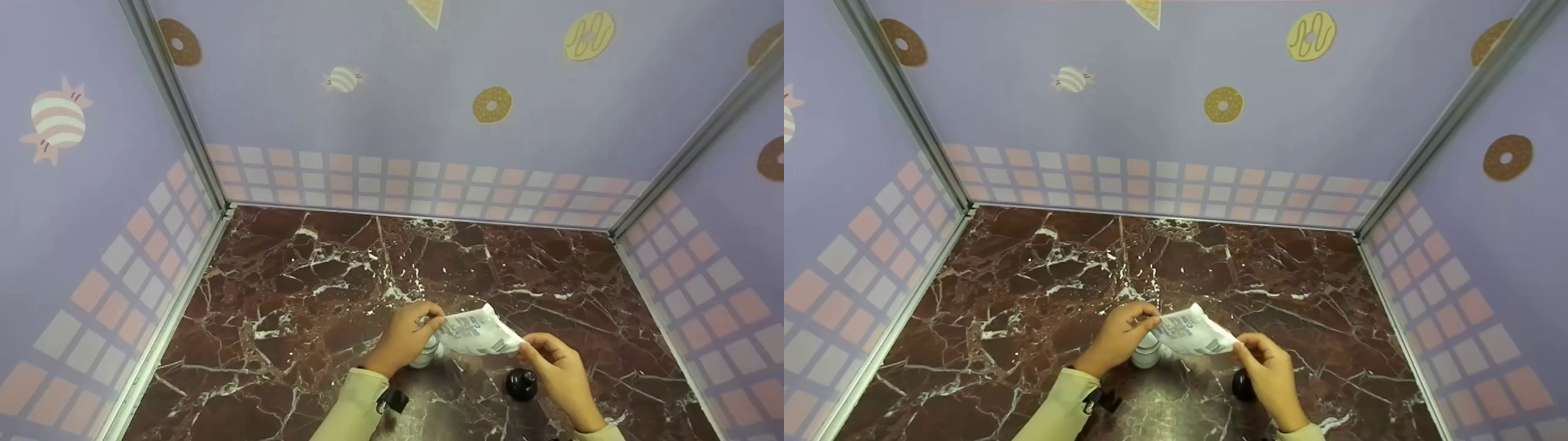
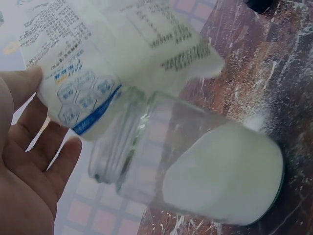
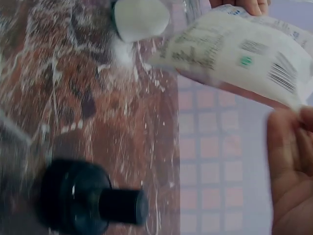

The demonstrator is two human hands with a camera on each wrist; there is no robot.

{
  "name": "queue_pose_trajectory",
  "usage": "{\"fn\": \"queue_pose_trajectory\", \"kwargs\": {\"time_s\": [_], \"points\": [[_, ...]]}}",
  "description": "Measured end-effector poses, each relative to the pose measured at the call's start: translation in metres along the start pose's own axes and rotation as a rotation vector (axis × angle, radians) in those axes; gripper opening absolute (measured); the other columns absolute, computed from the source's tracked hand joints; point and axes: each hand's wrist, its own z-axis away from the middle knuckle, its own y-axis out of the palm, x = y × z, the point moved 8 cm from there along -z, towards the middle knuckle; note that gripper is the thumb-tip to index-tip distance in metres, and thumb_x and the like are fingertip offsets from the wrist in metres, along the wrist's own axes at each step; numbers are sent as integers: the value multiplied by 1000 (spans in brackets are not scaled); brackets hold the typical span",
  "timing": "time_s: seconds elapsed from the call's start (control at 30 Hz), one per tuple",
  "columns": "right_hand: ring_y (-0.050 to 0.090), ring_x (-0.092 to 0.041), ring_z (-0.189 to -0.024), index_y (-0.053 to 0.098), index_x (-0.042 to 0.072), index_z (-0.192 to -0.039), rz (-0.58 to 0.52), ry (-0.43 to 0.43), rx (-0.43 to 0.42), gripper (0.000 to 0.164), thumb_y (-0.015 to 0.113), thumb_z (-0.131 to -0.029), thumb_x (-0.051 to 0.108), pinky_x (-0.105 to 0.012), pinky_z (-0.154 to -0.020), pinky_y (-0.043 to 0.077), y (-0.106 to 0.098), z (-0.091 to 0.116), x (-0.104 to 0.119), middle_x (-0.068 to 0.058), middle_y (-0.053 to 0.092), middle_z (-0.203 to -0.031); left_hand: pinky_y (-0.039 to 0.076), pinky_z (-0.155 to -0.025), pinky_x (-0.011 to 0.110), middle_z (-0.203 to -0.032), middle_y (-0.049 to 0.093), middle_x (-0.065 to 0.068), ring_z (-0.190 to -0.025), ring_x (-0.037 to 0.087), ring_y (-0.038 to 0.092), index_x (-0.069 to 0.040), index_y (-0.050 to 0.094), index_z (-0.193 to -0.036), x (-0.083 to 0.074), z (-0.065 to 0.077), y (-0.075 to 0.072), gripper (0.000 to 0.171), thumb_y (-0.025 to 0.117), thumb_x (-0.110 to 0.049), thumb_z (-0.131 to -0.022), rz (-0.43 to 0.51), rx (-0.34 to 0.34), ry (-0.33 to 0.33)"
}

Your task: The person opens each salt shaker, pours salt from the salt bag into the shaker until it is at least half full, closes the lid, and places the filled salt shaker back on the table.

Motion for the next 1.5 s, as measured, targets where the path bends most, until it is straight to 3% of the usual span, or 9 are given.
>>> {"fn": "queue_pose_trajectory", "kwargs": {"time_s": [0.17, 0.3, 0.37, 0.57, 0.73, 0.9, 1.1, 1.33, 1.5], "points": [[72, -19, -81, 72, 5, -102, 138, 58, 132, 6, 72, -96, 6, -30, -74, 61, 1, -1, -9, -12, 74, -93, 56, -82, 27, -93, 69, -7, -87, 7, 63, -15, 71, -97, -3, 0, 7, 11, 67, -24, -100, 3, 7, 11], [70, -11, -85, 70, 9, -110, 292, 37, 241, 15, 74, -96, 12, -27, -78, 59, 4, -1, -6, -4, 73, -98, 55, -83, 27, -94, 68, -9, -88, 5, 62, -18, 71, -96, -4, -1, 13, 10, 68, -26, -100, -31, 14, 10], [69, -9, -90, 69, 9, -115, 326, -14, 228, 20, 74, -95, 9, -25, -81, 59, 2, -1, 2, -1, 72, -103, 54, -84, 27, -94, 68, -10, -88, 4, 61, -19, 71, -96, -5, -1, 17, 11, 68, -28, -99, -45, 29, 8], [68, -13, -97, 65, 8, -125, 294, -242, 73, 38, 71, -92, -8, -21, -83, 57, -1, -1, 43, 1, 70, -110, 54, -86, 27, -94, 68, -10, -89, 4, 62, -18, 73, -97, -8, 0, 25, 11, 67, -28, -99, -63, 54, 28], [65, -14, -98, 68, 11, -120, 406, -403, 130, 33, 75, -91, -2, -20, -84, 54, 24, 3, 65, 4, 66, -114, 54, -82, 25, -93, 68, -10, -86, 4, 61, -19, 73, -95, -8, 2, 28, 9, 68, -26, -99, -97, 63, 62], [61, -9, -91, 70, 11, -124, 604, -464, 164, 35, 80, -91, 11, -27, -74, 55, 44, 8, 71, 5, 64, -113, 53, -90, 29, -93, 72, -9, -87, 5, 64, -18, 74, -94, -16, 3, 36, 9, 69, -25, -98, -183, 80, 154], [62, -14, -91, 72, 13, -115, 827, -552, 192, 30, 83, -89, 22, -37, -80, 55, 64, 18, 71, 3, 66, -104, 41, -112, 43, -97, 73, -14, -96, 6, 61, -22, 75, -100, -33, 9, 46, 16, 66, -36, -98, -379, 103, 269], [46, -1, -69, 72, 17, -93, 852, -562, 201, 13, 84, -87, 18, -28, -68, 53, 69, 30, 70, 12, 55, -80, 44, -105, 38, -94, 73, -15, -96, 8, 61, -24, 76, -96, -51, 18, 58, 18, 66, -39, -97, -432, 125, 381], [41, 2, -66, 72, 15, -89, 782, -572, 196, 12, 83, -87, 11, -20, -58, 46, 66, 39, 65, 13, 53, -77, 46, -99, 32, -92, 72, -15, -96, 8, 60, -25, 76, -96, -57, 23, 62, 16, 67, -38, -97, -411, 143, 396]]}}
